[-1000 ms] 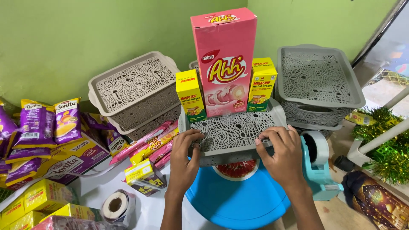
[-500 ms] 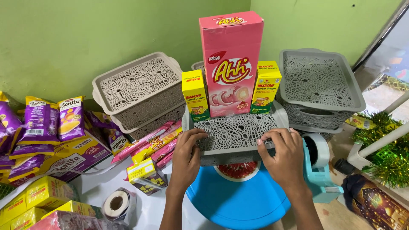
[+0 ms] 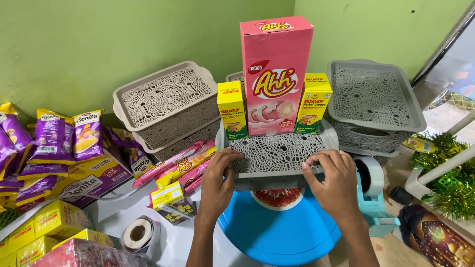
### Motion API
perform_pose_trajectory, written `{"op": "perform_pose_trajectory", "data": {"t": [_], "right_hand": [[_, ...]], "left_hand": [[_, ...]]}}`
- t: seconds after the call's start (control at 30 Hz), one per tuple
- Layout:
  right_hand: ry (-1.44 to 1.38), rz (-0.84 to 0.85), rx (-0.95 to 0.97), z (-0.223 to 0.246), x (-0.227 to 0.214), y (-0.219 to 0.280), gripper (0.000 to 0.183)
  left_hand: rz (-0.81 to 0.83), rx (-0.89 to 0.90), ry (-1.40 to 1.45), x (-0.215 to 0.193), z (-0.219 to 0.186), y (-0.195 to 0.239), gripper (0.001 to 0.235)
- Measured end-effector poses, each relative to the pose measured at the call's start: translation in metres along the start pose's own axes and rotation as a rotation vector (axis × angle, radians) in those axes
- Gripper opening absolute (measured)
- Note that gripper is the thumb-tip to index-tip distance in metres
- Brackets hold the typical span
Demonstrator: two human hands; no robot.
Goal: The person arranges a pink Ahhi box and two yellow Mixacup boxes inside a grey plastic basket placed on a blue bucket. They use a tape dispenser to apply tape to the basket and boxes, securing the items in place.
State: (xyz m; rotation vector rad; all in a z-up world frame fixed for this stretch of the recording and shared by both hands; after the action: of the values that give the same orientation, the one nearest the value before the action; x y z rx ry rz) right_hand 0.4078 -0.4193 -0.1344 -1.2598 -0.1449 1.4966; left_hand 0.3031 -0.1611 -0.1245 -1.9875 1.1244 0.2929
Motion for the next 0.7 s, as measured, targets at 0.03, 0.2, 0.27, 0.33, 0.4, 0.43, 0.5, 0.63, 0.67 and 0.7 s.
{"op": "perform_pose_trajectory", "data": {"t": [0.03, 0.2, 0.27, 0.33, 0.4, 0.43, 0.5, 0.63, 0.67, 0.7], "right_hand": [[0.000, 0.001, -0.002, -0.001, 0.001, 0.000, 0.028], [-0.035, 0.008, 0.008, -0.003, 0.001, 0.001, 0.027], [-0.038, 0.011, 0.012, -0.002, 0.000, -0.002, 0.025], [-0.041, 0.022, 0.022, -0.006, -0.001, -0.001, 0.024], [-0.128, 0.048, 0.040, -0.013, 0.000, 0.002, 0.024], [-0.127, 0.046, 0.043, -0.012, -0.002, 0.001, 0.024], [-0.166, 0.041, 0.065, -0.010, -0.006, -0.001, 0.025], [-0.111, 0.073, 0.089, 0.002, -0.006, -0.006, 0.021], [-0.094, 0.090, 0.083, 0.003, -0.006, -0.005, 0.026], [-0.076, 0.101, 0.076, 0.003, -0.006, -0.006, 0.032]], "left_hand": [[-0.002, -0.001, 0.000, -0.001, -0.002, -0.001, 0.040], [0.013, 0.044, -0.037, -0.005, -0.011, -0.002, 0.025], [0.049, 0.047, -0.052, -0.006, -0.011, -0.002, 0.024], [0.089, 0.043, -0.067, -0.008, -0.014, -0.001, 0.024], [0.110, 0.081, -0.056, -0.012, -0.020, -0.001, 0.022], [0.113, 0.083, -0.056, -0.012, -0.019, 0.000, 0.022], [0.120, 0.093, -0.078, -0.011, -0.019, 0.000, 0.023], [0.155, 0.032, -0.024, -0.014, -0.026, -0.001, 0.024], [0.176, 0.017, -0.039, -0.015, -0.029, 0.000, 0.024], [0.198, 0.008, -0.054, -0.016, -0.032, -0.002, 0.027]]}}
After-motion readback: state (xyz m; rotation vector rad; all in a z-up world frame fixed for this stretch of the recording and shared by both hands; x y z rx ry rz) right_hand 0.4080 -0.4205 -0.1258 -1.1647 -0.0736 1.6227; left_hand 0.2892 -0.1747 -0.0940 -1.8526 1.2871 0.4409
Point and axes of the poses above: each hand's wrist, its own y-axis away from the middle knuckle, its own x-axis out of the palm, z = x × y, the point moved 3 cm from there along -y, towards the middle knuckle, and after that the axes turned 12 degrees about -y, right-handed, at the moved point
